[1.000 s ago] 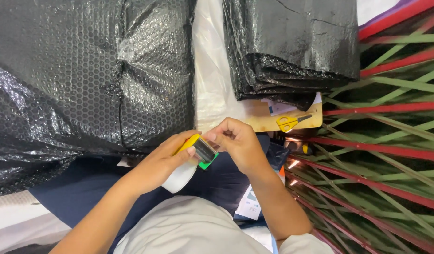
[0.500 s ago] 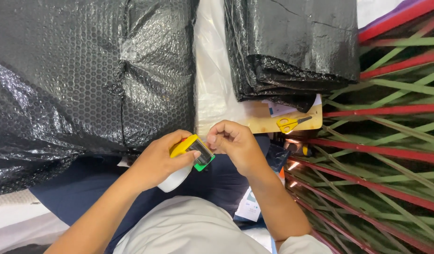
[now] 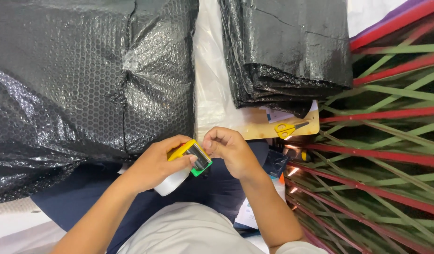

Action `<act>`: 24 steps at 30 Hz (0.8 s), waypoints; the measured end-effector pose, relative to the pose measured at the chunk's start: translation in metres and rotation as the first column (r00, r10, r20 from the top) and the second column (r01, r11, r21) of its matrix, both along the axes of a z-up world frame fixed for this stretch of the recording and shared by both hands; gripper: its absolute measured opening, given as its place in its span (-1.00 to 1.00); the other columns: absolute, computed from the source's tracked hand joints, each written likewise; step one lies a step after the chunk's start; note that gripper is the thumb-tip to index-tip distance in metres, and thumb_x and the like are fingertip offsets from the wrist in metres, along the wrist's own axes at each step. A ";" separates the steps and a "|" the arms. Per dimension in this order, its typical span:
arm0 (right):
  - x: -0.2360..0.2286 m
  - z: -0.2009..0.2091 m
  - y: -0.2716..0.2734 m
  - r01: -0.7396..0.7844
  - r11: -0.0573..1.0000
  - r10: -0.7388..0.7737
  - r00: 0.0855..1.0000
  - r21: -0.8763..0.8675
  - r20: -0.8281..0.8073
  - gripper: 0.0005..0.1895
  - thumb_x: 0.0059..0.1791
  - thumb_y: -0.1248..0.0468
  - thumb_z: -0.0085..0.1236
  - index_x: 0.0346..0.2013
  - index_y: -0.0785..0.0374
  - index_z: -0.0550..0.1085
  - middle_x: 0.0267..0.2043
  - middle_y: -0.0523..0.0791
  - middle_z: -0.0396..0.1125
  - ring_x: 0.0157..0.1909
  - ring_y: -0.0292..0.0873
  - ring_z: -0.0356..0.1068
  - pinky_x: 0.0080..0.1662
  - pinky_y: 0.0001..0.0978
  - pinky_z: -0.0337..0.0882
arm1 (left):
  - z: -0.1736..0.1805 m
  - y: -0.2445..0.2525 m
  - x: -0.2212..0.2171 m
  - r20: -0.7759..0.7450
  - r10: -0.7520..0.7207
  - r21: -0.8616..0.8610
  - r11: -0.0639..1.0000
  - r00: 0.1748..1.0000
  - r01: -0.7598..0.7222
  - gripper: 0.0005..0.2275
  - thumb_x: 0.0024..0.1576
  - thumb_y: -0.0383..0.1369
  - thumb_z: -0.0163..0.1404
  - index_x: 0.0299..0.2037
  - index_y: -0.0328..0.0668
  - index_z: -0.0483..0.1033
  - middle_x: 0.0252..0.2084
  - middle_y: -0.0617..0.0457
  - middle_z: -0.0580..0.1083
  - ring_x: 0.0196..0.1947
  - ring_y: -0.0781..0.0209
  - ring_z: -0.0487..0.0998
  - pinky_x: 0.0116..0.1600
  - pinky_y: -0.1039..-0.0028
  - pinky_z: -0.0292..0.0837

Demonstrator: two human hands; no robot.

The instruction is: Sealing a large black plastic bag containing a pillow using a handheld tape dispenser.

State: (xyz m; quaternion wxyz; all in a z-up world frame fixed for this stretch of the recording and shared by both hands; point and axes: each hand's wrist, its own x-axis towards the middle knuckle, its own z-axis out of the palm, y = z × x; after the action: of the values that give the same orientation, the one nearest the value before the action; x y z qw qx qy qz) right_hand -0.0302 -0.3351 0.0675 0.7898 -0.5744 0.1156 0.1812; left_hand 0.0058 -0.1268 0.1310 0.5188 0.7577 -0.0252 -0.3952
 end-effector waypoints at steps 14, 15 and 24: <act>0.001 -0.016 0.016 0.049 0.998 -0.048 0.998 0.033 -0.038 -0.82 0.02 0.30 0.24 -0.32 0.40 0.49 -0.49 -0.10 0.30 -0.45 -0.28 0.42 -0.32 -0.42 0.60 | -0.013 0.006 0.006 -0.090 0.036 -0.056 0.998 0.995 -0.041 -0.59 0.04 -0.20 0.14 0.08 -0.13 0.66 -0.26 -0.19 0.62 -0.28 0.04 0.60 -0.19 0.30 0.49; 0.002 -0.018 0.018 0.038 0.999 -0.037 0.998 0.022 -0.053 -0.83 0.03 0.30 0.21 -0.31 0.40 0.49 -0.49 -0.10 0.29 -0.47 -0.26 0.44 -0.34 -0.38 0.61 | -0.020 0.010 0.008 -0.115 0.057 -0.117 0.991 0.992 -0.071 -0.61 0.02 -0.20 0.15 0.05 -0.14 0.69 -0.28 -0.17 0.64 -0.32 0.09 0.62 -0.23 0.34 0.53; -0.009 0.008 0.028 0.315 0.946 -0.233 0.824 -0.075 0.516 -0.75 0.17 0.11 -0.10 -0.24 0.22 0.34 -0.15 -0.04 0.37 0.17 0.12 0.47 0.22 -0.18 0.40 | -0.068 0.022 0.022 -0.335 0.476 -0.566 0.588 0.813 -0.578 -0.63 0.10 -0.08 0.10 -0.12 -0.26 0.54 -0.29 -0.12 0.61 -0.40 0.11 0.59 -0.30 0.40 0.43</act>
State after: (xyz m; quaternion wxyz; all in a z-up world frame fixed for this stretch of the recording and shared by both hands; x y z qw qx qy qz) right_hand -0.0391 -0.3069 0.0759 0.7626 -0.6391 0.0022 -0.0994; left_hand 0.0273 -0.1044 0.0630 0.8400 0.4729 0.1050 -0.2443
